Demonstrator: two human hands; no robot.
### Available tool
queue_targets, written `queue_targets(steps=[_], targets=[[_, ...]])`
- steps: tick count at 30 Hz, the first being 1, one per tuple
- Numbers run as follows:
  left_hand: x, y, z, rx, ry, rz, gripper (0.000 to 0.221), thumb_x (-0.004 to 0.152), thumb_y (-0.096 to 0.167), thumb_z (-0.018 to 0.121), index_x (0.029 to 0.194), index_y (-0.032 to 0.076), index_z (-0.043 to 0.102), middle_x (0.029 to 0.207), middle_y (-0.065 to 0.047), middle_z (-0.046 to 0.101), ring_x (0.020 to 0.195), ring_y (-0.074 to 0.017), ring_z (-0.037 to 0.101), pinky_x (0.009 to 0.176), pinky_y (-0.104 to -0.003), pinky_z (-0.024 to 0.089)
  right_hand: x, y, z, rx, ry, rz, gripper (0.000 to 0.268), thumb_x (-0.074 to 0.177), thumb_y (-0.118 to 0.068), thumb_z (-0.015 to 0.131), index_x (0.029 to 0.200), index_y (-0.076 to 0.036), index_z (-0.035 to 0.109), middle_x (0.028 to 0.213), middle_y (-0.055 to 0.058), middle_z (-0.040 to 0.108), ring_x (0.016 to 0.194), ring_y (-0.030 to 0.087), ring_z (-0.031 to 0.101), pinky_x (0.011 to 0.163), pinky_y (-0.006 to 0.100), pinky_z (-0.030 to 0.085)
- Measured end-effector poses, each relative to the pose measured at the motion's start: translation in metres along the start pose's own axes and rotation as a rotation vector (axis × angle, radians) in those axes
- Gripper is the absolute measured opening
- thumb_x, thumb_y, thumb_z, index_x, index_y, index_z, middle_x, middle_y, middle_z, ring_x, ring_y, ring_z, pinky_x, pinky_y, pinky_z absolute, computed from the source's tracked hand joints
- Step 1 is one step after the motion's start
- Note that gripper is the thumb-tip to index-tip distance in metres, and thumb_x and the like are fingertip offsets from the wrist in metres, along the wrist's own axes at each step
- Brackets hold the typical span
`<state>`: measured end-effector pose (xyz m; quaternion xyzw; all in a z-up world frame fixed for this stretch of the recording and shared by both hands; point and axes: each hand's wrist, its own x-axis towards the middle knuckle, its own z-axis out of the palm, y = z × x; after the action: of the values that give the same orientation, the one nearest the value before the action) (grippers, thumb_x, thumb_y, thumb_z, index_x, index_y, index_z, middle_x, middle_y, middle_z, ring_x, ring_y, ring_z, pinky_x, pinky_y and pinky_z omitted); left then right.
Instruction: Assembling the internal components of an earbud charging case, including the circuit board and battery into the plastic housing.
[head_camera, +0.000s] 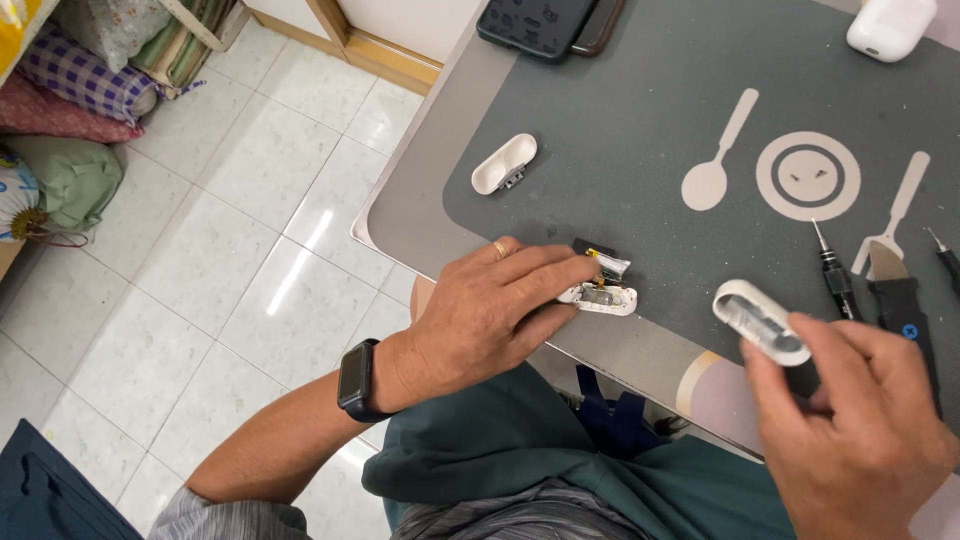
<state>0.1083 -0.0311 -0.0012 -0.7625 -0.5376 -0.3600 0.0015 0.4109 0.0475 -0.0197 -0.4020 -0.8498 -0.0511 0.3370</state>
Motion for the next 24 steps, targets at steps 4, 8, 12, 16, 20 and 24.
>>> queue_targets(steps=[4, 8, 12, 16, 20, 24], targets=[[0.010, 0.011, -0.009, 0.061, -0.032, 0.008, 0.015, 0.108, 0.012, 0.065, 0.122, 0.015, 0.062, 0.130, -0.009, 0.058, 0.073, -0.0233, 0.046, 0.068, -0.036, 0.049, 0.001, 0.005, 0.000, -0.198, -0.062, -0.033, 0.017, 0.111, -0.007, 0.102, 0.124, -0.007, 0.090, 0.121, 0.007, 0.075, 0.070, 0.015, 0.052, 0.067, 0.031, 0.047], [0.014, 0.015, -0.011, 0.220, -0.039, 0.095, 0.006, 0.108, 0.009, 0.063, 0.113, 0.013, 0.064, 0.130, -0.013, 0.055, 0.074, -0.0231, 0.043, 0.068, -0.036, 0.047, 0.004, 0.002, -0.003, -0.113, -0.077, -0.048, 0.025, 0.106, -0.005, 0.104, 0.124, 0.001, 0.088, 0.118, 0.013, 0.073, 0.069, 0.018, 0.050, 0.067, 0.033, 0.049], [0.022, 0.022, -0.018, 0.283, -0.117, 0.146, 0.015, 0.110, -0.002, 0.050, 0.110, 0.004, 0.063, 0.133, -0.017, 0.053, 0.078, -0.0242, 0.042, 0.069, -0.036, 0.044, 0.004, -0.003, -0.003, -0.026, -0.066, -0.003, 0.027, 0.104, -0.001, 0.104, 0.123, 0.008, 0.087, 0.118, 0.019, 0.071, 0.067, 0.021, 0.049, 0.071, 0.035, 0.052], [0.025, 0.020, -0.013, 0.261, -0.123, 0.160, 0.014, 0.109, -0.004, 0.054, 0.102, 0.001, 0.066, 0.135, -0.019, 0.055, 0.080, -0.0263, 0.044, 0.065, -0.038, 0.041, 0.004, -0.006, -0.005, -0.033, -0.071, -0.011, 0.026, 0.104, -0.001, 0.105, 0.122, 0.007, 0.086, 0.117, 0.021, 0.073, 0.066, 0.020, 0.049, 0.067, 0.034, 0.049], [0.028, 0.022, -0.014, 0.194, -0.137, 0.107, 0.012, 0.105, -0.007, 0.058, 0.099, 0.000, 0.066, 0.131, -0.018, 0.057, 0.077, -0.0269, 0.045, 0.065, -0.039, 0.045, 0.005, -0.008, -0.010, -0.069, -0.148, 0.037, 0.034, 0.102, -0.008, 0.104, 0.127, 0.006, 0.086, 0.123, 0.021, 0.073, 0.065, 0.020, 0.051, 0.068, 0.035, 0.052], [0.033, 0.023, -0.015, 0.012, -0.158, -0.052, 0.017, 0.106, 0.006, 0.059, 0.090, 0.008, 0.064, 0.127, -0.015, 0.058, 0.071, -0.0278, 0.047, 0.054, -0.042, 0.042, 0.011, -0.016, -0.017, -0.063, -0.214, 0.075, 0.049, 0.092, -0.015, 0.102, 0.130, 0.008, 0.083, 0.127, 0.025, 0.070, 0.065, 0.023, 0.055, 0.066, 0.038, 0.056]])
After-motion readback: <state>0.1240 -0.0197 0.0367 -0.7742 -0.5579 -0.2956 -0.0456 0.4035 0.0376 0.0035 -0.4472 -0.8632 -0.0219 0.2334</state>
